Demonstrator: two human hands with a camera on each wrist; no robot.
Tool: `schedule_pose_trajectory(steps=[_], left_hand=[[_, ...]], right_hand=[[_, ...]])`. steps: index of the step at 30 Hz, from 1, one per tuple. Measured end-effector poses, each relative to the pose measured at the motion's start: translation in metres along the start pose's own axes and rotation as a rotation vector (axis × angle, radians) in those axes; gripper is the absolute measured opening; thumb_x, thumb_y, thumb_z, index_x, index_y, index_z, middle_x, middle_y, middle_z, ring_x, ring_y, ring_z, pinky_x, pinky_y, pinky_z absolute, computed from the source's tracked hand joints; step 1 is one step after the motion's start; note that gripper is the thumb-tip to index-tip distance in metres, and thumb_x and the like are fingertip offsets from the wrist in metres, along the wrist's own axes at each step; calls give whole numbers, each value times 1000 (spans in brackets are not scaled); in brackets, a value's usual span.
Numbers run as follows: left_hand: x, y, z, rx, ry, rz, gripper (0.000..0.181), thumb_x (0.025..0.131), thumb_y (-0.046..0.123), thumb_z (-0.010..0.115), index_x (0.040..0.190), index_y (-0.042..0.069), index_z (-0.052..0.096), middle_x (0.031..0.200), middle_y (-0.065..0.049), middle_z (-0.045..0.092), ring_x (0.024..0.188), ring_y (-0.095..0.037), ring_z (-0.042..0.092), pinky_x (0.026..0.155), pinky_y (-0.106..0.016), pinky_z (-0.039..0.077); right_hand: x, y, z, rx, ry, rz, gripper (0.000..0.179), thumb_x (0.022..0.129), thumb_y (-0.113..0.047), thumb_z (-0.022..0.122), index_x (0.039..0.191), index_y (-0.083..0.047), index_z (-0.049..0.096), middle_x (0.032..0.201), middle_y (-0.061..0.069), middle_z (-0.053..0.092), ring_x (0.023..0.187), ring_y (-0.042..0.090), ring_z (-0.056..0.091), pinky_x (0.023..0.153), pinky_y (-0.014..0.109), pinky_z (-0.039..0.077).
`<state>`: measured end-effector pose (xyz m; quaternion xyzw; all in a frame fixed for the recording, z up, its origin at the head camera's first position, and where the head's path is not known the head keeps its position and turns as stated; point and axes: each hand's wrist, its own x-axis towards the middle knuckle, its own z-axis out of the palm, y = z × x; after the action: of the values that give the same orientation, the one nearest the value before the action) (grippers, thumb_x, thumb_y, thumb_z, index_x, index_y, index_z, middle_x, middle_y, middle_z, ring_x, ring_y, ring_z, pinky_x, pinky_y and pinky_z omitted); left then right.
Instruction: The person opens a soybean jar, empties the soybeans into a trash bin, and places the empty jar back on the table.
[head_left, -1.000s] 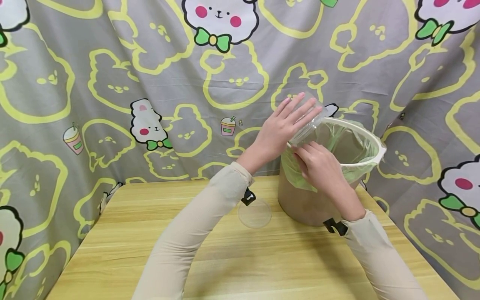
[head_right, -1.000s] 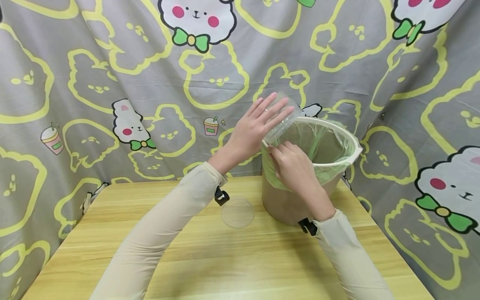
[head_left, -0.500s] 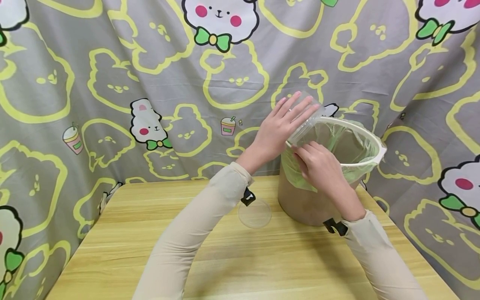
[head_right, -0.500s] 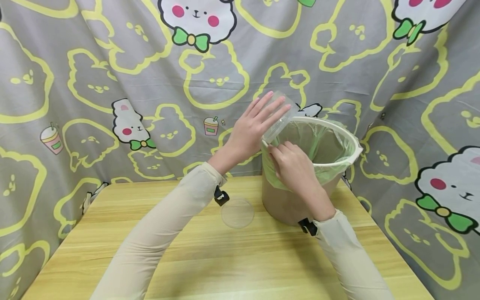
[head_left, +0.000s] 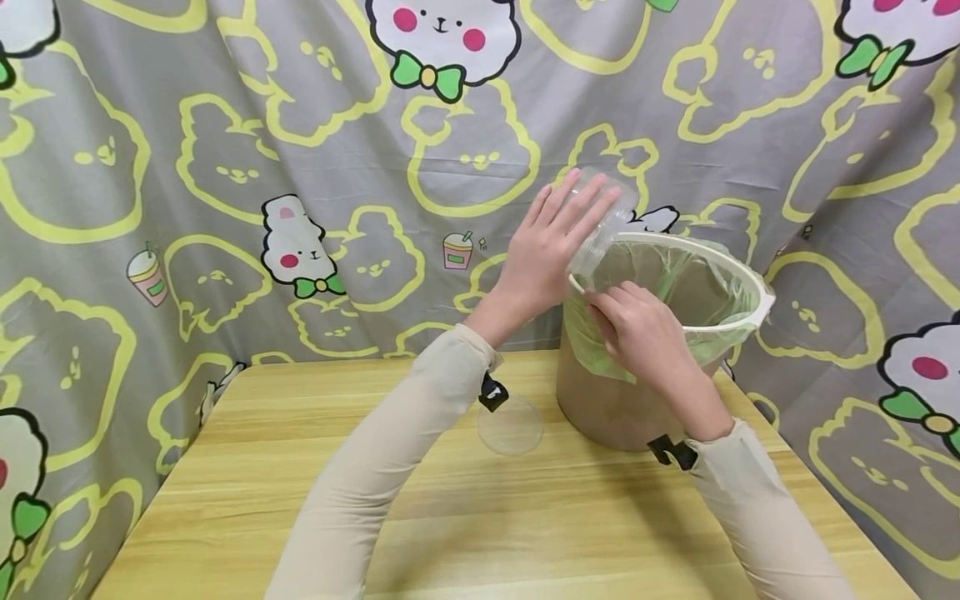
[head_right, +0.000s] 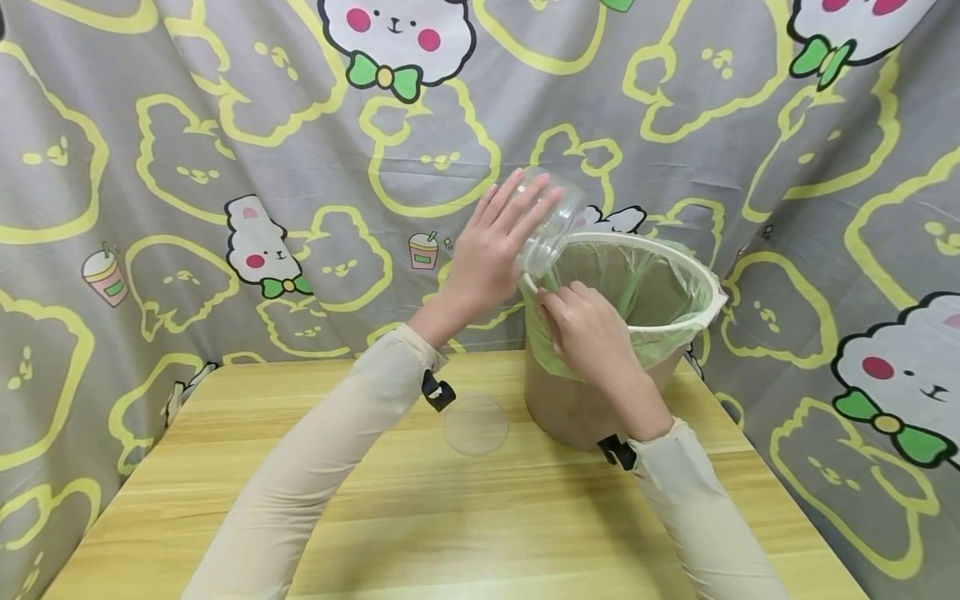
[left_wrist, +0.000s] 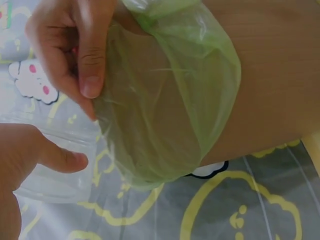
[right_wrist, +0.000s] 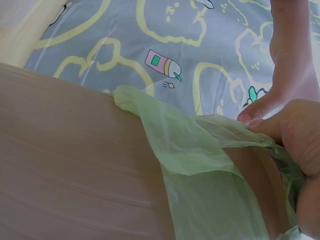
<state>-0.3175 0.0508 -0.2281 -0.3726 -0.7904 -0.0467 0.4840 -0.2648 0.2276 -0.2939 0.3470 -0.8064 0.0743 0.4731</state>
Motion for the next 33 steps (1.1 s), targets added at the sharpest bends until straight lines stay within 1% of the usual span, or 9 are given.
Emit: schedule_pose_trajectory(steps=[5, 8, 12, 15, 22, 24, 28, 30, 33], left_hand=[[-4, -6, -9, -64, 10, -72, 84, 80, -15, 50, 156, 18, 42, 164, -3, 39, 157, -26, 25, 131, -34, 5], [-8, -11, -15, -110, 19, -114, 85, 79, -7, 68, 156, 17, 42, 164, -3, 39, 156, -26, 26, 131, -35, 10], [-17, -18, -24, -156, 10, -173, 103, 69, 12, 91, 158, 16, 38, 164, -3, 37, 157, -26, 24, 130, -37, 13], [-25, -25, -30, -214, 26, -223, 110, 64, 19, 97, 158, 15, 38, 164, -3, 38, 156, -25, 25, 130, -36, 14], [-50, -41, -36, -444, 108, -332, 121, 51, 19, 103, 155, 11, 42, 160, -7, 43, 155, -26, 29, 127, -30, 23], [-59, -45, -37, -505, 105, -380, 123, 50, 21, 104, 156, 13, 41, 160, -5, 43, 155, -23, 29, 126, -29, 26], [-76, -51, -39, -629, 80, -502, 124, 50, 20, 104, 157, 20, 41, 160, 1, 43, 151, -17, 34, 122, -34, 34], [-86, -55, -39, -675, 71, -560, 123, 50, 20, 104, 156, 22, 42, 159, 3, 43, 148, -14, 38, 120, -38, 38], [-102, -63, -39, -702, 48, -634, 123, 50, 24, 103, 156, 25, 42, 159, 4, 44, 145, -16, 42, 116, -45, 42]], right_hand=[[2, 0, 0, 21, -12, 9, 12, 88, 4, 71, 100, 6, 74, 76, 14, 66, 70, 32, 57, 62, 41, 49], [3, -1, 0, 32, -17, 17, 13, 88, 5, 71, 101, 6, 74, 75, 14, 65, 69, 31, 56, 61, 40, 48], [3, -1, 0, 42, -22, 22, 13, 88, 5, 71, 101, 6, 74, 74, 13, 65, 68, 31, 55, 61, 40, 47], [3, -2, 0, 42, -26, 22, 14, 88, 4, 71, 102, 6, 74, 73, 13, 64, 68, 30, 55, 62, 40, 47], [2, -2, 0, 28, -31, 27, 15, 88, 4, 71, 103, 5, 74, 74, 13, 65, 67, 30, 54, 61, 39, 46], [1, -2, -1, 22, -31, 31, 15, 88, 4, 71, 103, 6, 74, 75, 13, 66, 67, 29, 53, 61, 39, 46], [0, -3, -2, 17, -30, 40, 15, 88, 4, 71, 104, 6, 74, 77, 14, 67, 68, 30, 54, 61, 39, 46], [1, -3, -2, 18, -29, 42, 16, 89, 4, 71, 104, 6, 74, 78, 14, 68, 69, 31, 55, 62, 40, 47], [1, -3, -1, 22, -27, 41, 16, 89, 4, 70, 105, 5, 74, 78, 14, 68, 70, 31, 57, 64, 41, 49]])
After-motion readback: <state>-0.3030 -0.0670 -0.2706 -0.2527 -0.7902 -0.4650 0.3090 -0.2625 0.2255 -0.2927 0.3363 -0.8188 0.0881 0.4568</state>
